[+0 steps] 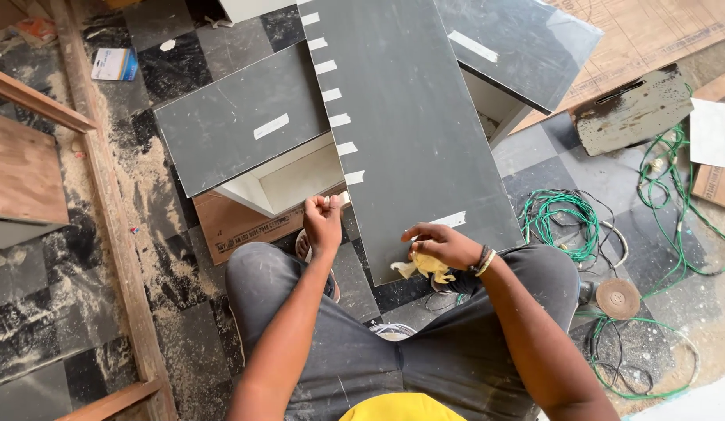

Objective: Applying white adhesive tape to the edges of gray furniture panels.

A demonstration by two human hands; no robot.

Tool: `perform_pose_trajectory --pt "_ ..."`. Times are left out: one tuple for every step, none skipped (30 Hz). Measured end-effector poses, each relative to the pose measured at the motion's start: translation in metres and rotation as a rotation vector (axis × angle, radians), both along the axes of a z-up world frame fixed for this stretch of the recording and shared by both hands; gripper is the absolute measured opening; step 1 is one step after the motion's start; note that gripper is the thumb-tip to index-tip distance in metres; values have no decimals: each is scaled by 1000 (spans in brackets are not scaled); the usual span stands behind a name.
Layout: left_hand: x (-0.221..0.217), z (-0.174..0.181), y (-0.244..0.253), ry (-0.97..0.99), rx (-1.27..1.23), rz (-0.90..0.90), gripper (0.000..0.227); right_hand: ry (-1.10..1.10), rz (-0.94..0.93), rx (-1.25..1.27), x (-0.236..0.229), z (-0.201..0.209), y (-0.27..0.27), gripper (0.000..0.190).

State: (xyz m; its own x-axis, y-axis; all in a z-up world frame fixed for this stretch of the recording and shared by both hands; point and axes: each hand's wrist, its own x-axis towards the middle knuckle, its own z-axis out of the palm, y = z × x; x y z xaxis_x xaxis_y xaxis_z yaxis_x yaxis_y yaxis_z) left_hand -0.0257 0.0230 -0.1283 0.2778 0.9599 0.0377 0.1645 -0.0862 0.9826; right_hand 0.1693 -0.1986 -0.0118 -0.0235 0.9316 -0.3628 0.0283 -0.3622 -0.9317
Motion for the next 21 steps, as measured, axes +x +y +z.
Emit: perform_pose_trajectory --pt "-2 31 -10 1 0 2 25 1 2 0 3 -8 0 32" --pt "-2 61 -22 50 86 -64 25 174 -15 -20 7 -16 -2 32" --pt "-2 92 -33 98 172 -129 25 346 -33 -40 10 -23 -4 32" --pt "-2 105 -41 93 174 -127 25 341 -31 -38 9 -19 -2 32" --pt "-2 118 -49 52 411 -314 25 389 -70 83 8 -14 0 34" --pt "-6 130 -58 18 642 -505 29 443 -109 202 3 -11 0 38" --pt "-4 135 -64 19 641 -504 29 444 -108 201 0 -9 4 38" --pt "-3 139 -72 49 626 -538 31 442 -120 241 -4 -7 7 42" --pt "-2 143 -79 78 611 -572 34 440 -132 281 -8 -5 9 47" --pt "-2 145 -78 77 613 -573 34 439 -132 283 -10 -14 9 47" --pt "-1 148 -76 72 596 -583 34 399 -161 291 -11 -23 9 49" --pt "-2 151 -75 68 578 -595 35 362 -192 297 -13 -33 8 52" --pt "-2 148 -74 69 578 -600 35 363 -196 298 -15 -22 10 52" --pt "-2 145 -72 84 588 -620 33 362 -257 269 -17 -11 12 54" --pt "-2 142 -71 99 598 -641 32 361 -319 240 -19 0 15 57" --pt "0 144 -72 98 597 -641 32 360 -319 238 -16 -3 16 57" --pt "2 146 -73 100 589 -661 32 343 -390 211 -14 -6 16 49" --pt "4 147 -76 101 578 -679 33 326 -460 180 -11 -9 16 42" --pt "4 145 -77 100 575 -678 33 325 -459 176 -10 -17 16 42" --pt "6 143 -77 67 510 -676 36 317 -488 183 -7 -25 16 30" --pt "7 142 -78 33 446 -674 40 309 -518 190 -5 -33 16 21"
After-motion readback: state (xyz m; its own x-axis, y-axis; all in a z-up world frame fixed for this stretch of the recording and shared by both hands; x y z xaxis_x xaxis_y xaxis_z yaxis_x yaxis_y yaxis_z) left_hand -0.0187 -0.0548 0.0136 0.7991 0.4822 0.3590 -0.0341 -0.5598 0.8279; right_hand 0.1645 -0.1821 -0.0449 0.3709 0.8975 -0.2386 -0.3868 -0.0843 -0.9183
